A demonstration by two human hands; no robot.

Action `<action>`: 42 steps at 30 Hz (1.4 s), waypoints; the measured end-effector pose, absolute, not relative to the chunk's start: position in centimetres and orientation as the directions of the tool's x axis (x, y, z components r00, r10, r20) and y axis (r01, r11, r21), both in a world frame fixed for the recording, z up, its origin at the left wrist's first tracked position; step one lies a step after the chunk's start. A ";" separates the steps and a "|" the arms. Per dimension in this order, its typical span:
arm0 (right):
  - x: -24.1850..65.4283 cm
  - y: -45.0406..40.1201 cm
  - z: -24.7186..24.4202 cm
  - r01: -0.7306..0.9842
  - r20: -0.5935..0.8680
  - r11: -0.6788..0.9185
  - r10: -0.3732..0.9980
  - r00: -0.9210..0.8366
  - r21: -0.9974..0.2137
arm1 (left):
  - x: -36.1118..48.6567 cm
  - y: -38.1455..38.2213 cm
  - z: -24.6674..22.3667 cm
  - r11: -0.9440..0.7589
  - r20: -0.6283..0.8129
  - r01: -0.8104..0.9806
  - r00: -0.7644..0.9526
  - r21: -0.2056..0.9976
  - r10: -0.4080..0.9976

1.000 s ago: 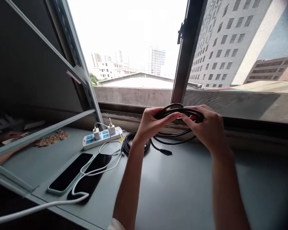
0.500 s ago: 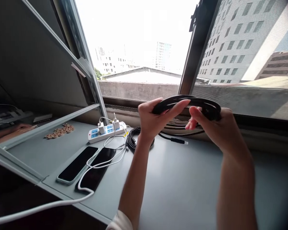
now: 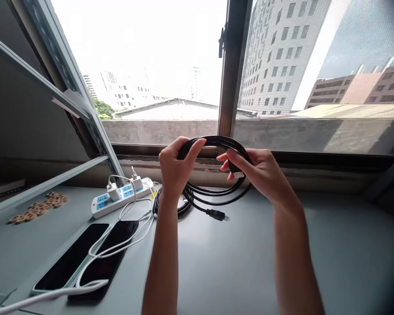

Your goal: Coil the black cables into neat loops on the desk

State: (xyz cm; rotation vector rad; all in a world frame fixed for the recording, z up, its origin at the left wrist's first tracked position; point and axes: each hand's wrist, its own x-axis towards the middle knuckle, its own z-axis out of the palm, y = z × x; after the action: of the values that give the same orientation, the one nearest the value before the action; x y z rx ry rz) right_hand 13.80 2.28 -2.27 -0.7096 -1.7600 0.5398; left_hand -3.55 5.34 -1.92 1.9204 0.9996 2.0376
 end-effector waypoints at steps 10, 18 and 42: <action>12.8 3.4 -2.8 0.602 0.924 0.753 0.377 -0.063 -0.266 | -3.8 5.2 -1.1 -0.391 0.388 -0.152 -0.050 0.908 0.920; 12.4 4.3 -3.5 0.653 0.948 0.710 0.316 0.037 -0.263 | -4.0 5.0 -0.9 -0.378 0.392 -0.147 0.083 0.914 0.916; 13.8 5.2 -3.9 0.694 0.758 0.533 0.651 0.029 -0.484 | -1.7 6.3 -2.8 -0.413 0.601 0.555 -0.207 0.722 0.772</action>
State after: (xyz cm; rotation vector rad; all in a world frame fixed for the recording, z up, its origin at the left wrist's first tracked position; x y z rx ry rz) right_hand 13.84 5.19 -3.92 -1.1519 -1.6627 -0.0481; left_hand -1.71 6.26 -2.85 1.8439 1.5800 1.6741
